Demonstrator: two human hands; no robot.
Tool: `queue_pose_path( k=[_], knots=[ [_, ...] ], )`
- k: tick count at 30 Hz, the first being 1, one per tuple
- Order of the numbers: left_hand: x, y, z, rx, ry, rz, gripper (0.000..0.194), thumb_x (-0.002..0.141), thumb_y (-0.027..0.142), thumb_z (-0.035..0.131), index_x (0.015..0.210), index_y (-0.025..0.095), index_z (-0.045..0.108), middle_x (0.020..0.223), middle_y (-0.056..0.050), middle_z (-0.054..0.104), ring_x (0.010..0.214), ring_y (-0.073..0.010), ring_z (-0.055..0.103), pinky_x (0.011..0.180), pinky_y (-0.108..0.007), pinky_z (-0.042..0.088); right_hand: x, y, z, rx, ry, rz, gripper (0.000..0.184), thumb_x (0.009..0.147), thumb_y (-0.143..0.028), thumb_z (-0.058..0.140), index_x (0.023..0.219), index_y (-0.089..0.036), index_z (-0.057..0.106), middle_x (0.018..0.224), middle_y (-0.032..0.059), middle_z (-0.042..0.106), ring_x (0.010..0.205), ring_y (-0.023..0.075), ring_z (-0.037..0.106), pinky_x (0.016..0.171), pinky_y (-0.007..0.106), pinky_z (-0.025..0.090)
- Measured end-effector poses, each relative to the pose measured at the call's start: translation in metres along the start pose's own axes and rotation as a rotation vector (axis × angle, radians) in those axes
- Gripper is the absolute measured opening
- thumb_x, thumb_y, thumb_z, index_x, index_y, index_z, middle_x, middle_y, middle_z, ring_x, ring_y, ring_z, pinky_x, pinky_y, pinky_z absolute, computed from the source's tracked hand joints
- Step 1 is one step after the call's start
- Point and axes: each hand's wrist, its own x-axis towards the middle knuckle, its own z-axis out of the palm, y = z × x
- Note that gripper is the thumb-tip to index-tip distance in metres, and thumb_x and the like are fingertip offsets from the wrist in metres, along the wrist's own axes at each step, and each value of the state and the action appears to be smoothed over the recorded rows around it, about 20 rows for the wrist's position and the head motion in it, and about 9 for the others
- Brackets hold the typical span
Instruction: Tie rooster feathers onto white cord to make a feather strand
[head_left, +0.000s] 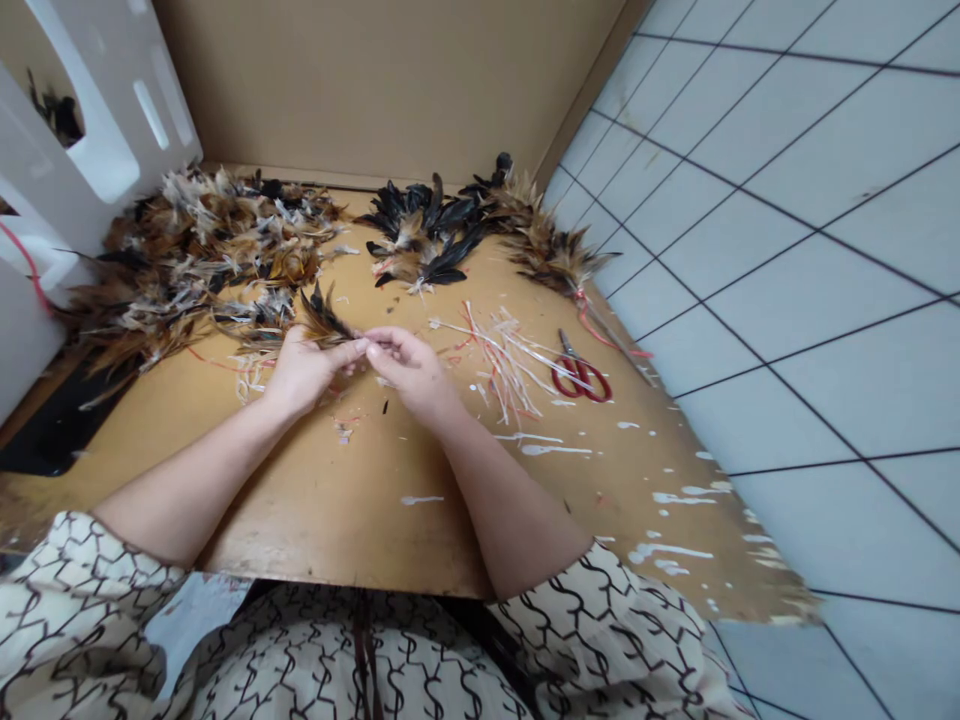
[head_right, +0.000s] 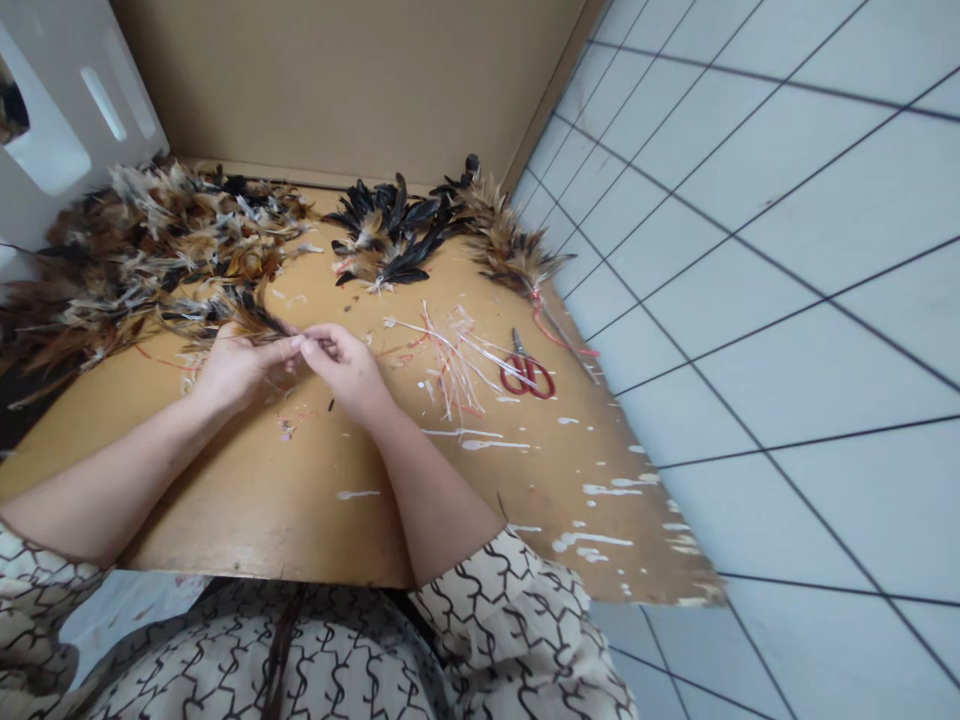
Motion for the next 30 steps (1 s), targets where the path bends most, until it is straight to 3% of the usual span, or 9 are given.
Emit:
queue_pose_path(
  k=[4, 9, 15, 19, 21, 23, 25, 28, 30],
  knots=[
    [0.002, 0.000, -0.001, -0.066, 0.015, -0.049, 0.033, 0.039, 0.030, 0.082, 0.053, 0.014, 0.057, 0.045, 0.003, 0.054, 0.039, -0.0070, 0.044, 0.041, -0.022, 0.036, -0.001, 0.003, -0.001, -0.265, -0.010, -0.147, 0.003, 0.073, -0.022, 0.057, 0.075, -0.020, 0.058, 0.065, -0.0025, 0.059, 0.063, 0.0104, 0.052, 0.066, 0.024, 0.041],
    [0.003, 0.000, -0.001, -0.055, 0.018, -0.085, 0.034, 0.036, 0.029, 0.082, 0.051, 0.013, 0.056, 0.043, 0.004, 0.053, 0.038, -0.0063, 0.042, 0.038, -0.022, 0.034, -0.003, 0.007, -0.004, -0.534, 0.013, -0.240, 0.014, 0.077, -0.027, 0.051, 0.067, -0.019, 0.056, 0.059, -0.0031, 0.050, 0.057, 0.0100, 0.042, 0.058, 0.024, 0.033],
    [0.004, -0.001, -0.001, -0.030, -0.024, -0.164, 0.034, 0.035, 0.029, 0.083, 0.049, 0.013, 0.057, 0.043, 0.002, 0.053, 0.038, -0.0064, 0.042, 0.039, -0.021, 0.032, -0.003, 0.007, -0.005, -0.611, 0.010, -0.259, 0.018, 0.077, -0.026, 0.048, 0.063, -0.018, 0.056, 0.055, -0.0029, 0.048, 0.055, 0.0098, 0.040, 0.057, 0.024, 0.030],
    [0.008, -0.010, -0.006, 0.028, -0.044, -0.154, 0.035, 0.046, 0.039, 0.079, 0.054, 0.013, 0.056, 0.048, 0.000, 0.054, 0.041, -0.0073, 0.044, 0.042, -0.023, 0.036, 0.000, 0.009, -0.007, -0.549, 0.055, -0.205, 0.018, 0.074, -0.026, 0.048, 0.059, -0.019, 0.056, 0.051, -0.0035, 0.046, 0.052, 0.0098, 0.038, 0.054, 0.024, 0.030],
    [0.011, -0.014, -0.011, 0.103, 0.030, -0.043, 0.034, 0.055, 0.043, 0.074, 0.063, 0.015, 0.057, 0.055, 0.000, 0.055, 0.048, -0.0091, 0.047, 0.049, -0.024, 0.041, 0.002, 0.011, -0.010, -0.521, 0.098, -0.177, 0.019, 0.072, -0.027, 0.048, 0.056, -0.019, 0.054, 0.048, -0.0041, 0.042, 0.050, 0.0098, 0.036, 0.052, 0.024, 0.029],
    [0.012, -0.016, -0.016, 0.238, 0.194, 0.197, 0.032, 0.063, 0.042, 0.069, 0.080, 0.016, 0.058, 0.073, -0.003, 0.060, 0.067, -0.0132, 0.056, 0.065, -0.027, 0.046, 0.004, 0.013, -0.013, -0.516, 0.146, -0.150, 0.019, 0.070, -0.028, 0.049, 0.053, -0.019, 0.052, 0.046, -0.0044, 0.040, 0.048, 0.0098, 0.035, 0.051, 0.024, 0.028],
    [0.011, -0.015, -0.020, 0.487, 0.255, 0.464, 0.034, 0.070, 0.039, 0.065, 0.097, 0.019, 0.058, 0.099, -0.008, 0.061, 0.092, -0.0188, 0.056, 0.083, -0.033, 0.045, 0.006, 0.014, -0.014, -0.538, 0.173, -0.136, 0.019, 0.069, -0.028, 0.049, 0.053, -0.019, 0.051, 0.046, -0.0044, 0.040, 0.048, 0.0099, 0.034, 0.051, 0.024, 0.027],
    [0.005, -0.012, -0.020, 0.806, 0.039, 0.743, 0.024, 0.082, 0.033, 0.050, 0.100, 0.020, 0.060, 0.107, -0.010, 0.062, 0.106, -0.0226, 0.052, 0.095, -0.040, 0.038, 0.004, 0.012, -0.013, -0.638, 0.142, -0.161, 0.019, 0.069, -0.024, 0.049, 0.050, -0.020, 0.048, 0.046, -0.0042, 0.038, 0.048, 0.0100, 0.033, 0.053, 0.025, 0.025],
    [0.001, -0.012, -0.018, 0.914, -0.154, 0.812, 0.025, 0.086, 0.029, 0.043, 0.098, 0.019, 0.062, 0.101, -0.010, 0.065, 0.101, -0.0226, 0.055, 0.094, -0.041, 0.037, 0.002, 0.010, -0.011, -0.704, 0.095, -0.196, 0.022, 0.070, -0.023, 0.048, 0.048, -0.020, 0.044, 0.046, -0.0042, 0.036, 0.049, 0.0101, 0.032, 0.053, 0.025, 0.024]
  ],
)
